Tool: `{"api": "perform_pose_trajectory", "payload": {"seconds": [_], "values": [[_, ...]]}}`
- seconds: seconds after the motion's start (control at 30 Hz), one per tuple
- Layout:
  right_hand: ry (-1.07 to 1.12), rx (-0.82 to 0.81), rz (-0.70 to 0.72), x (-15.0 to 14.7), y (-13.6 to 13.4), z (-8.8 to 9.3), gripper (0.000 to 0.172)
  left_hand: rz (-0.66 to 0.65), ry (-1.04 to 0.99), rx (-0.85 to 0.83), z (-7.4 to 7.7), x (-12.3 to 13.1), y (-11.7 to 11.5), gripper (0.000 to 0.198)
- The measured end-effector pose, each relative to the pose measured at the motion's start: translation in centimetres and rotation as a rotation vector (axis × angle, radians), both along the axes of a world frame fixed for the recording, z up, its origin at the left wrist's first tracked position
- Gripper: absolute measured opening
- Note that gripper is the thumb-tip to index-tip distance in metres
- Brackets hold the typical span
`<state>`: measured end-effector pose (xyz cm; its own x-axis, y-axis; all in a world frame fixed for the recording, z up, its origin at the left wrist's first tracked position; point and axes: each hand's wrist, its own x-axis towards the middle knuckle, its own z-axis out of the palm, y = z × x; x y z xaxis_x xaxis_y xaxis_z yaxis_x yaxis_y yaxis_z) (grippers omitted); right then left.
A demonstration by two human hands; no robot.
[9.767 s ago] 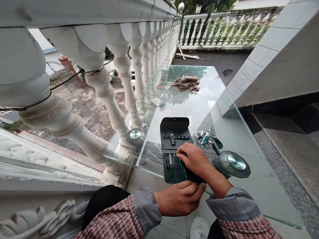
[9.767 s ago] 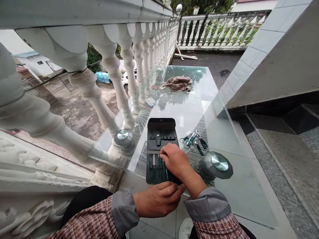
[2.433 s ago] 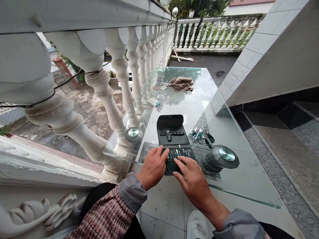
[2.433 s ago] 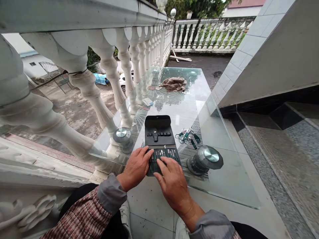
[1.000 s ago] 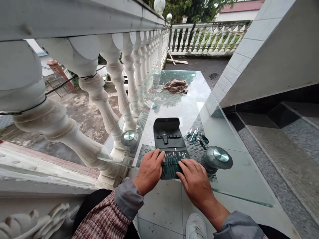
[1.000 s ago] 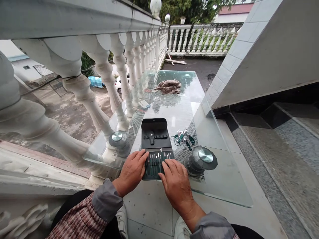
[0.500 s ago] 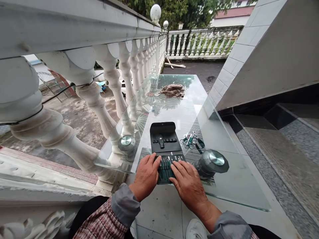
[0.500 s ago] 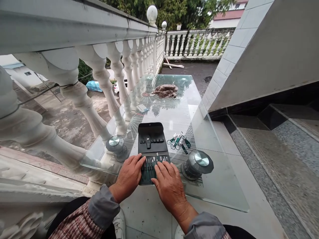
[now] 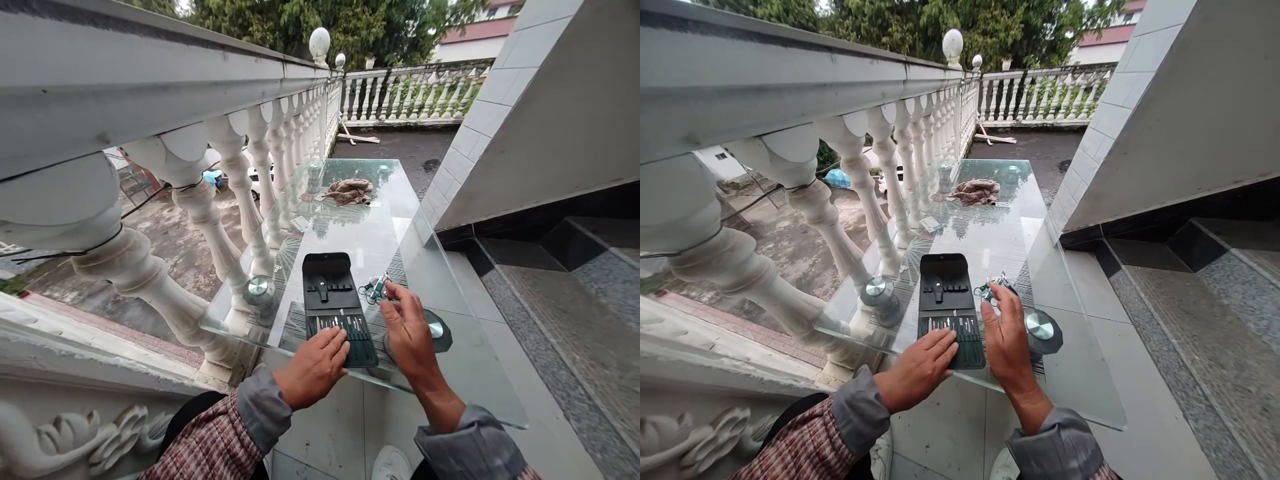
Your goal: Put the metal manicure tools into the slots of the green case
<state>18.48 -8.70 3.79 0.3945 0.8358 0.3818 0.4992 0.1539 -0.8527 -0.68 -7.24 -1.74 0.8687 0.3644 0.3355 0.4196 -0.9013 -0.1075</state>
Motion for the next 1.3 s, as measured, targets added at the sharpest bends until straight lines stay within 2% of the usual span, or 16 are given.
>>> {"api": "perform_pose_trajectory", "payload": {"seconds": [0.07,0.13,0.27,0.37,0.5,0.6,0.8,0.9,1.1,1.2,1.3], "values": [[0.196,0.007,-0.016,0.8,0.9,1.5,0.043,0.0,0.076,-0.031,-0.4,0.0,0.1,0.046],[0.421,0.053,-0.071,2.2,1.8,1.9,0.043,0.001,0.135,-0.057,-0.5,-0.2,0.1,0.05],[0.78,0.135,-0.294,6.1,3.6,0.0,0.039,0.01,0.132,-0.12,0.3,-0.3,0.4,0.05],[0.841,0.096,-0.348,8.3,4.7,-2.0,0.039,-0.001,0.106,-0.193,1.7,0.7,1.0,0.046],[0.602,-0.074,-0.234,8.9,5.9,-3.7,0.039,0.027,0.097,-0.241,2.8,2.1,2.2,0.051],[0.379,-0.157,-0.184,8.4,6.6,-4.3,0.039,-0.009,0.095,-0.264,2.2,2.4,3.1,0.06],[0.067,-0.163,-0.217,7.9,7.5,-4.4,0.036,-0.073,0.124,-0.38,0.0,2.0,3.9,0.074],[-0.118,-0.146,-0.2,7.5,7.6,-4.4,0.028,-0.087,0.14,-0.403,-0.1,2.0,3.5,0.075],[-0.584,-0.105,0.023,5.7,7.1,-5.1,0.017,-0.127,0.174,-0.429,0.3,2.3,2.4,0.075],[-0.694,-0.134,0.049,4.7,6.9,-5.5,0.015,-0.126,0.167,-0.436,0.2,2.4,2.3,0.075],[-0.692,-0.122,0.057,4.7,6.9,-5.6,0.016,-0.123,0.159,-0.446,0.0,2.4,2.3,0.077]]}}
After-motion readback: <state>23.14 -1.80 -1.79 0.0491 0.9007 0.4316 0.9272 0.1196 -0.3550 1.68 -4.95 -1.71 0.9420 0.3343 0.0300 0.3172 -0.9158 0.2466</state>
